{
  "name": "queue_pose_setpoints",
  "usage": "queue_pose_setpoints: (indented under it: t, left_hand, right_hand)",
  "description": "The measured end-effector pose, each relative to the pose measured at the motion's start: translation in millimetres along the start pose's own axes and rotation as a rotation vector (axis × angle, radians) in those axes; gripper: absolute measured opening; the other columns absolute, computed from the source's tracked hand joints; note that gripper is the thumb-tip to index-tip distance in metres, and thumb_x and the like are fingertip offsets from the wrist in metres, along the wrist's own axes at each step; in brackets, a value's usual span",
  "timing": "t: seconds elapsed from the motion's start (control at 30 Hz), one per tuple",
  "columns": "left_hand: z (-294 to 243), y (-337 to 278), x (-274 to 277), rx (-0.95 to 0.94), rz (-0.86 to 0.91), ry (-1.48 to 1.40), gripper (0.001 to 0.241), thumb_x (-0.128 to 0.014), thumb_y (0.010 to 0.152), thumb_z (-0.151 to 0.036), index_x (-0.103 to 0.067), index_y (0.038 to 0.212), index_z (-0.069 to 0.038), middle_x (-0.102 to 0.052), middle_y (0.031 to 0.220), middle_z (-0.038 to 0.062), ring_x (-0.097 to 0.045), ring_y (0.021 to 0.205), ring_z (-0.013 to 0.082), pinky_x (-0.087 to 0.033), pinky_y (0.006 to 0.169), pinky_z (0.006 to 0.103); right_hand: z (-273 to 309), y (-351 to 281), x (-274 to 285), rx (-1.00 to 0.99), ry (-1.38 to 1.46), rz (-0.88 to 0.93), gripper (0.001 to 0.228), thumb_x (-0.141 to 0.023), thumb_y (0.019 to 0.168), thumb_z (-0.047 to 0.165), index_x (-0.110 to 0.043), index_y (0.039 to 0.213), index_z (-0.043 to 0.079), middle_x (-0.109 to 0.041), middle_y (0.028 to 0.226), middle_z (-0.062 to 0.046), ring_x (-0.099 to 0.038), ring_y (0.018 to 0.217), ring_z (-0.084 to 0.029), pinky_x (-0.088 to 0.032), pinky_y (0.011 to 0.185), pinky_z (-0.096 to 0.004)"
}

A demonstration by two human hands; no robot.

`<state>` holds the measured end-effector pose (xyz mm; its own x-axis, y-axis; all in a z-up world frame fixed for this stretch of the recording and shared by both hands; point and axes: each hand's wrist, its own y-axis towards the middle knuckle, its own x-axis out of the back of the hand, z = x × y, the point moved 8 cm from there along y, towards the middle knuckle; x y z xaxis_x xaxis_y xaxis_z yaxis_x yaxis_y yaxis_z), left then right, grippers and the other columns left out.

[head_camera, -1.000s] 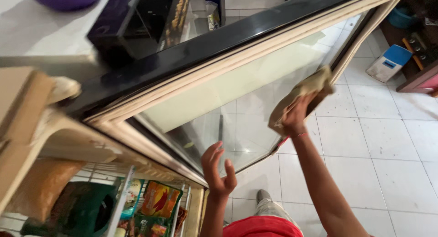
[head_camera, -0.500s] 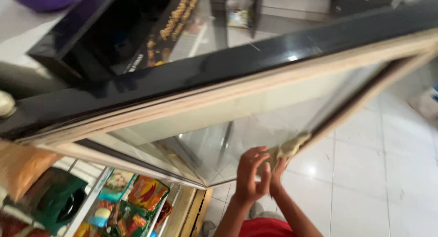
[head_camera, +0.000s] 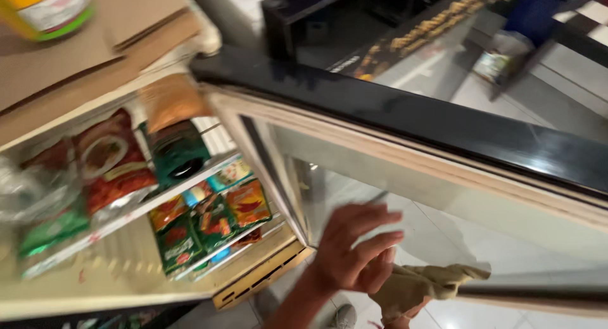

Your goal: The person wipes the glass and frame of a display case with a cloth. They clean the top edge, sides, and glass surface of the case, moving around it to reach different areas.

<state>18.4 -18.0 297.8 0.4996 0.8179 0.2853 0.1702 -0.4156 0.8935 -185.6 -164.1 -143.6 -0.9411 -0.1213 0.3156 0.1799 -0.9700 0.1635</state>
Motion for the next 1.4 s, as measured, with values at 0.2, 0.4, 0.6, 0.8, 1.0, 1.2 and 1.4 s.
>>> queue_pose_setpoints:
  t: [0.2, 0.4, 0.6, 0.8, 1.0, 1.2, 1.4]
  left_hand:
    - [-19, 120, 28, -0.089, -0.011, 0.494, 0.047, -0.061, 0.105, -0.044, -0.058, 0.143, -0.016, -0.062, 0.146, 0.005, -0.054, 0.138, 0.0246, -0.028, 0.123, 0.0505]
    - [-24, 139, 31, -0.002, 0.078, 0.5, 0.056, -0.059, 0.106, -0.054, -0.056, 0.148, -0.018, -0.059, 0.148, 0.0, -0.054, 0.139, 0.0167, -0.029, 0.124, 0.0438]
    - [-20, 125, 29, 0.039, 0.144, 0.624, 0.063, -0.06, 0.09, -0.062, -0.063, 0.135, -0.019, -0.065, 0.138, -0.004, -0.059, 0.133, 0.0135, -0.033, 0.123, 0.0415]
    - [-31, 119, 62, 0.035, 0.011, 0.467, 0.054, -0.057, 0.102, -0.058, -0.061, 0.14, -0.02, -0.061, 0.146, -0.003, -0.051, 0.139, 0.0132, -0.028, 0.127, 0.0358]
    - [-29, 80, 85, -0.114, 0.357, 0.502, 0.035, -0.067, 0.095, -0.048, -0.071, 0.116, -0.021, -0.066, 0.134, 0.001, -0.054, 0.14, 0.0243, -0.031, 0.13, 0.0538]
    - [11, -79, 229, 0.284, 0.243, 0.259, 0.06, -0.076, 0.096, -0.034, -0.057, 0.15, -0.017, -0.052, 0.158, 0.009, -0.054, 0.143, 0.0289, -0.04, 0.117, 0.0487]
    - [44, -245, 402, 0.703, 0.133, 0.512, 0.062, -0.075, 0.092, -0.021, -0.051, 0.146, -0.004, -0.043, 0.156, 0.016, -0.05, 0.135, 0.0368, -0.045, 0.11, 0.0465]
  right_hand:
    - [21, 16, -20, 0.011, 0.07, 0.033, 0.043, -0.069, 0.087, 0.025, -0.057, 0.12, 0.001, -0.061, 0.111, -0.009, -0.058, 0.101, -0.023, -0.048, 0.085, -0.039]
    - [66, 20, -43, 0.1, 0.098, 0.103, 0.039, -0.07, 0.086, 0.024, -0.058, 0.116, 0.002, -0.062, 0.107, -0.008, -0.058, 0.097, -0.022, -0.048, 0.083, -0.038]
    - [167, 36, -71, 0.3, 0.178, 0.162, 0.036, -0.071, 0.085, 0.022, -0.06, 0.113, 0.002, -0.062, 0.103, -0.008, -0.058, 0.094, -0.022, -0.048, 0.081, -0.038]
    - [316, 38, -102, 0.541, 0.324, 0.087, 0.032, -0.071, 0.084, 0.021, -0.062, 0.109, 0.003, -0.063, 0.1, -0.007, -0.058, 0.09, -0.022, -0.048, 0.079, -0.037]
    - [404, 16, -153, 0.659, 0.302, 0.102, 0.028, -0.072, 0.083, 0.02, -0.064, 0.105, 0.004, -0.063, 0.096, -0.007, -0.059, 0.087, -0.021, -0.048, 0.076, -0.036]
    - [366, -103, -209, 0.677, 0.143, 0.306, 0.025, -0.073, 0.082, 0.018, -0.065, 0.102, 0.004, -0.064, 0.092, -0.006, -0.059, 0.083, -0.021, -0.048, 0.074, -0.036]
    - [322, -229, -261, 0.648, -0.029, 0.628, 0.021, -0.074, 0.082, 0.017, -0.067, 0.098, 0.005, -0.065, 0.088, -0.006, -0.059, 0.08, -0.02, -0.048, 0.072, -0.035]
